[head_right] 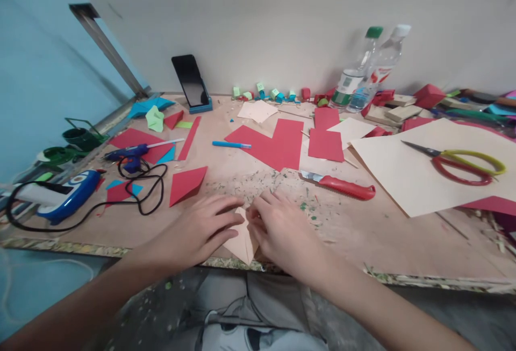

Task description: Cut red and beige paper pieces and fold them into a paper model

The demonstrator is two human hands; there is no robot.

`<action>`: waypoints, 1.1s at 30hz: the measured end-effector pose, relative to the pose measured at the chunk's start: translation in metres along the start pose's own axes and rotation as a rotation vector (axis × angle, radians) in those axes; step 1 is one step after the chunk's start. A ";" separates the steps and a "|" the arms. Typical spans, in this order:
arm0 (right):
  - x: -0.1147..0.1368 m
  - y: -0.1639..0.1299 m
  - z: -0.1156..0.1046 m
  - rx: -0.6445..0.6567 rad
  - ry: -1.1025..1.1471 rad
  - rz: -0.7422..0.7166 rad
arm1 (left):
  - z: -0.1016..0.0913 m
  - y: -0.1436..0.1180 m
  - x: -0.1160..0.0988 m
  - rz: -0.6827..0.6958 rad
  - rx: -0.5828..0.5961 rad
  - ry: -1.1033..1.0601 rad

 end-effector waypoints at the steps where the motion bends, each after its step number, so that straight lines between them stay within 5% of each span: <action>1: 0.000 0.000 0.000 -0.006 0.007 0.009 | -0.001 0.002 0.000 -0.005 0.009 -0.019; 8: -0.006 -0.002 -0.013 -0.063 0.322 0.128 | -0.007 0.018 -0.002 -0.204 0.031 -0.411; 12: -0.012 0.013 -0.044 -0.209 0.555 0.179 | -0.027 0.035 0.007 -0.336 -0.129 -0.906; 15: -0.017 0.031 -0.055 -0.189 0.772 0.197 | -0.049 0.058 0.019 -0.319 -0.241 -1.086; 21: -0.046 0.057 -0.036 -0.233 0.999 0.385 | -0.052 0.091 0.041 -0.313 -0.198 -1.183; 33: -0.061 0.045 -0.009 -0.233 1.017 0.518 | -0.019 0.091 0.057 -0.419 -0.195 -1.030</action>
Point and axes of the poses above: each hand's wrist, its own y-axis towards the middle knuckle, its own z-axis out of the palm, x = y × z, the point moved 5 cm from there along y, towards the middle knuckle, and after that the axes turned 8 degrees about -z, right-handed, at the moved point
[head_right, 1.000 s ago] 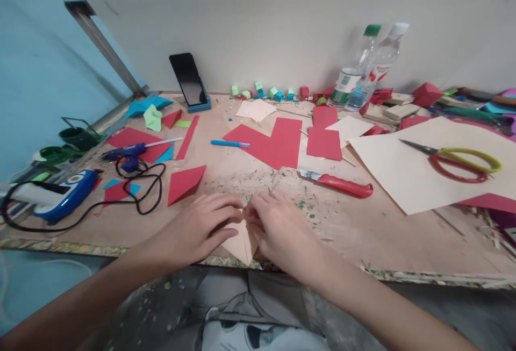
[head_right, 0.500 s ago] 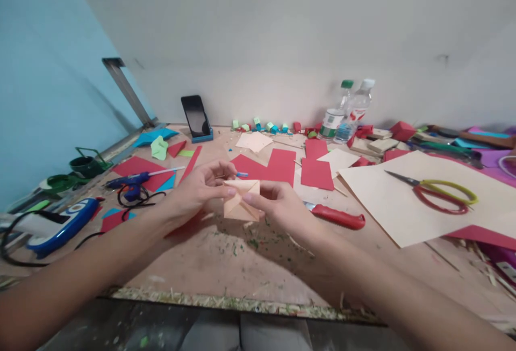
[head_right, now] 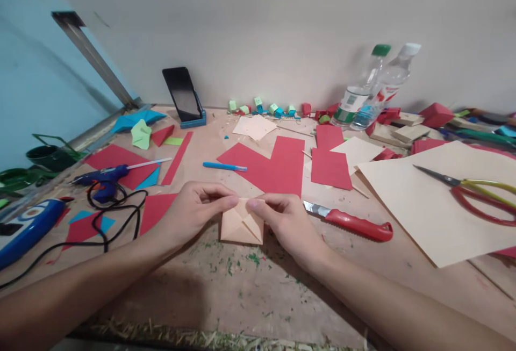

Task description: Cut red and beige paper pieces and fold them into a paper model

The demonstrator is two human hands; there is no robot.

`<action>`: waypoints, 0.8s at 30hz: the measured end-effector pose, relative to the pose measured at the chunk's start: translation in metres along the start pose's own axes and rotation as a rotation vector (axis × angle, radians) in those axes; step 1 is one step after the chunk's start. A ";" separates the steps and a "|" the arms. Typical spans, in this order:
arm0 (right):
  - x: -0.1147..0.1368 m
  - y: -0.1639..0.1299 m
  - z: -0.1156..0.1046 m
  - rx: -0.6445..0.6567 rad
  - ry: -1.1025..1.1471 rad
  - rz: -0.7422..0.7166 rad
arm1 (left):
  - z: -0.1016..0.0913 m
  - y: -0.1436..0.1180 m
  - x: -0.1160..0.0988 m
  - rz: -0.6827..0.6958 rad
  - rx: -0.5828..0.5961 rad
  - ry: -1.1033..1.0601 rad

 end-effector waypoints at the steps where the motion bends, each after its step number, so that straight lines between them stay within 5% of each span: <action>1: -0.001 0.000 0.000 -0.007 -0.014 -0.007 | -0.001 0.000 0.002 -0.006 -0.005 -0.005; 7: -0.007 -0.002 -0.002 -0.029 0.035 -0.010 | -0.002 -0.001 0.012 -0.075 -0.017 -0.116; 14: -0.008 -0.004 0.001 -0.002 0.192 -0.012 | -0.004 -0.008 0.002 0.100 -0.134 0.014; 24: -0.013 -0.001 -0.003 0.006 0.180 -0.042 | 0.001 -0.005 0.009 -0.001 -0.030 -0.098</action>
Point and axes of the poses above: each hand's wrist, its own y-axis towards the middle knuckle, its own z-axis out of the palm, x = y × z, the point moved 5 cm from there along y, towards the middle knuckle, and after that the axes turned 8 degrees about -z, right-handed, at the moved point
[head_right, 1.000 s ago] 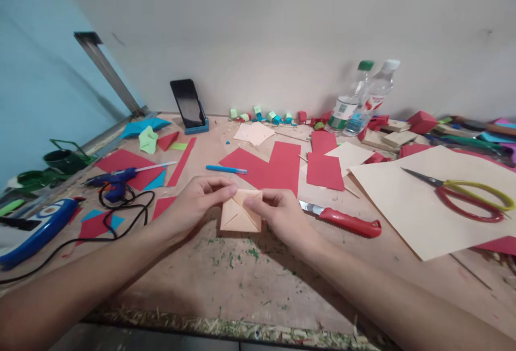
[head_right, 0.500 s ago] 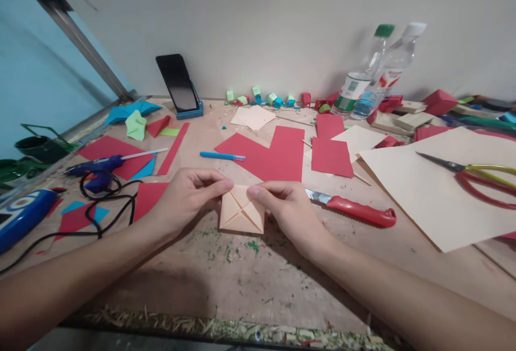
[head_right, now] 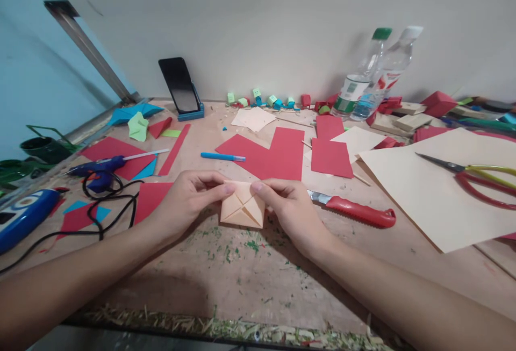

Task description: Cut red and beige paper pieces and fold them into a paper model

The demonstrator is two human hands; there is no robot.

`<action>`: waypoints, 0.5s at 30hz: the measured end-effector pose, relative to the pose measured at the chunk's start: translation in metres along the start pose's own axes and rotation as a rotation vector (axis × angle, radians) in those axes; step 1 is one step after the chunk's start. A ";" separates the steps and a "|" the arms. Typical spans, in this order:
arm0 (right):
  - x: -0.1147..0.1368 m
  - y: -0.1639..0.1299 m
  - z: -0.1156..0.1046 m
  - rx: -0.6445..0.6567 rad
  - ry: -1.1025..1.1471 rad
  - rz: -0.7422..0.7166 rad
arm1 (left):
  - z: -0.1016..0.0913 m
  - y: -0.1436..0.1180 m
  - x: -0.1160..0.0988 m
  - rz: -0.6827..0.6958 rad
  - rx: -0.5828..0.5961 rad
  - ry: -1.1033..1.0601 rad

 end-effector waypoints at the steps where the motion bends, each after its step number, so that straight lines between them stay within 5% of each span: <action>1: 0.001 0.000 0.000 0.010 -0.026 0.001 | 0.000 0.000 -0.001 0.013 -0.008 0.001; 6: 0.009 0.000 0.005 0.085 -0.129 -0.004 | -0.003 -0.002 -0.008 0.119 -0.019 -0.053; 15: 0.007 0.000 0.000 0.013 -0.153 -0.011 | 0.006 0.000 0.004 -0.001 0.151 -0.015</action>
Point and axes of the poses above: each hand's wrist, its own y-axis towards the middle knuckle, its own z-axis out of the palm, x = y × z, the point moved 5 cm from there along y, towards the middle knuckle, and after that the axes turned 8 degrees about -z, right-handed, at the moved point
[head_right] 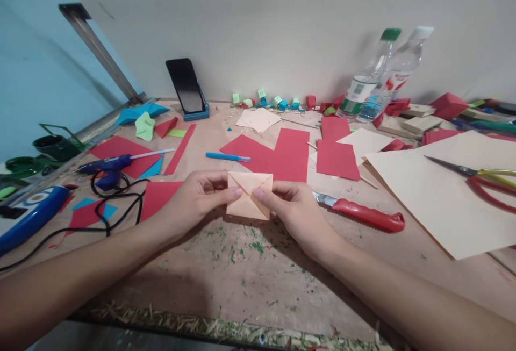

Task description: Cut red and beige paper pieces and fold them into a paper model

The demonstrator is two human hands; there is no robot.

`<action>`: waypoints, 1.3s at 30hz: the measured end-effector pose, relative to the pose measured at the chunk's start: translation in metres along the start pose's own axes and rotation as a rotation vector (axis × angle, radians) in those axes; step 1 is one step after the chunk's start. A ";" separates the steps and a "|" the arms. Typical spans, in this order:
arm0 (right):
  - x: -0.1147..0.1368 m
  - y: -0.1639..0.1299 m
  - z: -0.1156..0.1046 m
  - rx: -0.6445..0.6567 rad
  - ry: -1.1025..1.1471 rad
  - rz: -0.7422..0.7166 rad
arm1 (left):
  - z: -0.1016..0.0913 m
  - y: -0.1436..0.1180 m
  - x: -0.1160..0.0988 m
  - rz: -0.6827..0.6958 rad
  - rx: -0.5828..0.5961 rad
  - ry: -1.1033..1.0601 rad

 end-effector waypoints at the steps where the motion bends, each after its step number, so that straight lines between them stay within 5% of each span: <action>1: 0.000 0.000 0.000 0.002 0.000 -0.009 | -0.001 0.000 0.000 0.007 -0.019 0.028; 6: 0.002 0.001 0.001 0.007 0.052 -0.016 | -0.004 0.002 -0.003 0.047 -0.083 0.061; 15: -0.002 0.001 -0.002 -0.012 0.037 0.001 | 0.002 -0.005 0.002 -0.081 0.042 -0.154; 28: 0.008 0.000 0.003 0.037 -0.123 -0.035 | 0.005 -0.004 -0.003 0.186 -0.090 -0.083; 39: -0.004 0.003 0.006 0.183 0.265 0.050 | 0.003 -0.005 -0.009 0.177 -0.072 -0.094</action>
Point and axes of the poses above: each hand's wrist, its own y-axis towards the middle knuckle, its own z-axis out of the palm, x = y × z, the point moved 5 cm from there along y, towards the middle knuckle, and after that the axes turned 8 degrees about -z, right-handed, at the moved point
